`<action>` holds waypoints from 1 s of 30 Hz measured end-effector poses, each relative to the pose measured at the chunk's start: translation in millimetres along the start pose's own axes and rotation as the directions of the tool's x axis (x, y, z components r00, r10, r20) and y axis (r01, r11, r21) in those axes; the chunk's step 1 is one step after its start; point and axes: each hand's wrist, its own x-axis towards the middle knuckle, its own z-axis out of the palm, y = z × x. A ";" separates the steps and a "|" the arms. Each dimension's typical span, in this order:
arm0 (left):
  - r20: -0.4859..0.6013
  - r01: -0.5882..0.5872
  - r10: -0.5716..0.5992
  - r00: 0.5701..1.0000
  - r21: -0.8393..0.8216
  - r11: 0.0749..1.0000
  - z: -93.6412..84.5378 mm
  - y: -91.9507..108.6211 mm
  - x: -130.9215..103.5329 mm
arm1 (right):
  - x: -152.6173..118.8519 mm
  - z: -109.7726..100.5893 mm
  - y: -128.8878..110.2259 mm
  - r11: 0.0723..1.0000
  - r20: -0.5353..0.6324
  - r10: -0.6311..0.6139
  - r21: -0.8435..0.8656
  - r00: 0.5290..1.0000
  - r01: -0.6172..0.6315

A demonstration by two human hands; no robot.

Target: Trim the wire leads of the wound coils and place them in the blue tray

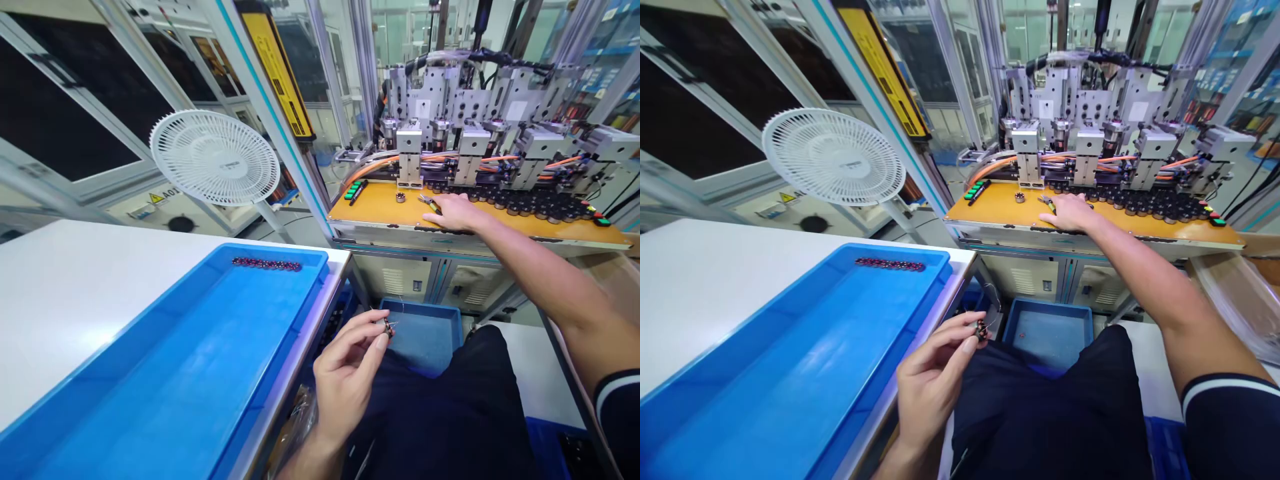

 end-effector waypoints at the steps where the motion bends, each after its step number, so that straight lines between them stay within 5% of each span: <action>1: 0.002 0.003 -0.003 1.000 0.002 1.000 -0.6 -1.1 0.1 | -6.4 -2.5 0.9 1.000 0.011 -0.015 -0.006 1.000 0.016; 5: 0.005 -0.001 0.001 1.000 0.006 1.000 -0.7 -4.1 2.0 | -41.6 -9.2 8.3 0.994 0.043 -0.100 -0.050 0.994 0.102; 8: -0.002 -0.008 0.008 1.000 0.006 1.000 1.9 -4.4 4.1 | -79.9 -8.0 7.4 0.989 -0.038 -0.137 -0.054 0.990 0.135; 11: 0.005 -0.016 0.016 1.000 0.022 1.000 5.8 -4.0 5.4 | -132.4 -1.6 -11.5 0.943 -0.187 -0.158 0.261 0.969 0.205; 15: 0.028 -0.050 0.049 0.998 0.068 0.996 10.1 -3.9 5.7 | -208.5 11.8 -56.9 0.588 -0.074 -0.177 0.792 0.981 0.166; 20: 0.052 -0.075 0.069 0.996 0.108 0.991 14.9 -5.5 5.8 | -258.8 31.8 -98.4 0.189 0.022 -0.249 0.982 0.968 0.026; 30: 0.075 -0.099 0.086 0.994 0.189 0.977 18.7 -1.2 1.9 | -260.2 40.2 -109.4 0.275 0.101 -0.289 0.961 0.952 -0.019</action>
